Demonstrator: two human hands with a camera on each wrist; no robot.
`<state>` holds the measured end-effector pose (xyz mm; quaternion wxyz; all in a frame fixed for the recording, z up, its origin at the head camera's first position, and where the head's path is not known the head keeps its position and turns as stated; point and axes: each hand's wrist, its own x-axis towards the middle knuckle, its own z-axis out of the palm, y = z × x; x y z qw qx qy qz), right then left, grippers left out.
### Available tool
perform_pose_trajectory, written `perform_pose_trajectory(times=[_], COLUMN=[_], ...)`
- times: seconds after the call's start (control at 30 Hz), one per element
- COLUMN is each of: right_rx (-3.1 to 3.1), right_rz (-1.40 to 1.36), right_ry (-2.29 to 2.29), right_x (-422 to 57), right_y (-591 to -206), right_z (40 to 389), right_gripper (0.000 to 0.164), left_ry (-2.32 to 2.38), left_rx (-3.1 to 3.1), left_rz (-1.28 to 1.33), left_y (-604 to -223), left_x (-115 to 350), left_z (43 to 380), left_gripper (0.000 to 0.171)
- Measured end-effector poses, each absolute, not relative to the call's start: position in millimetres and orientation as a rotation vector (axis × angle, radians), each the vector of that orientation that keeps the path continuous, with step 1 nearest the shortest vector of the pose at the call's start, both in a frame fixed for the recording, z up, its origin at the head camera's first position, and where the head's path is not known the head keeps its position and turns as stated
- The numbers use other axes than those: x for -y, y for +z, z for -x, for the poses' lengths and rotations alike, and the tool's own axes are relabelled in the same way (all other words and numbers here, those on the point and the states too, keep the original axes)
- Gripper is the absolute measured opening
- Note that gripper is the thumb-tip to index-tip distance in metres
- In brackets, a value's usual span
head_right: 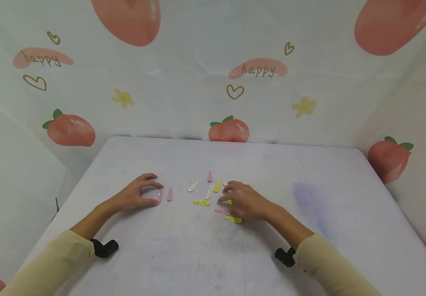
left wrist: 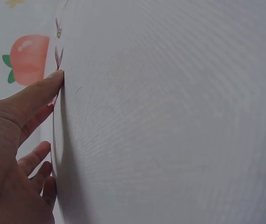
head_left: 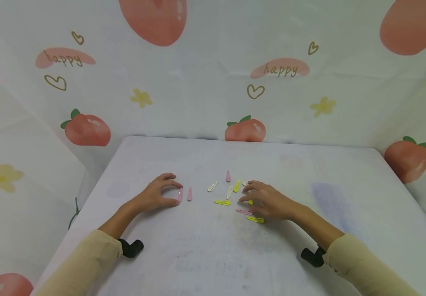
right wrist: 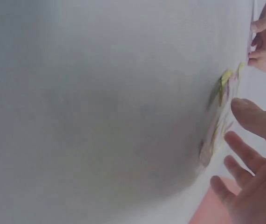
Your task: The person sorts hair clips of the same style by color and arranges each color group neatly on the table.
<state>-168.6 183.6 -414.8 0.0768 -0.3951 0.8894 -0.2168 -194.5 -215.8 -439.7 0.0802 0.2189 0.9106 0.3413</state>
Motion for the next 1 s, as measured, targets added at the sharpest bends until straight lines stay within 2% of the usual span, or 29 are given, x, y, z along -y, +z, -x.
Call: perform_pose_trajectory(times=[1.0], right_rx=[-2.646], right_rz=[1.220], right_ry=[-0.538], right_x=[-171.9], right_y=[-415.2], right_z=[171.5], right_gripper=[0.044], left_ry=[1.016], left_rx=[-2.726], left_rz=[-0.646], left_y=[-438.6], left_x=[215.2], left_z=[193.9], left_gripper=[0.042])
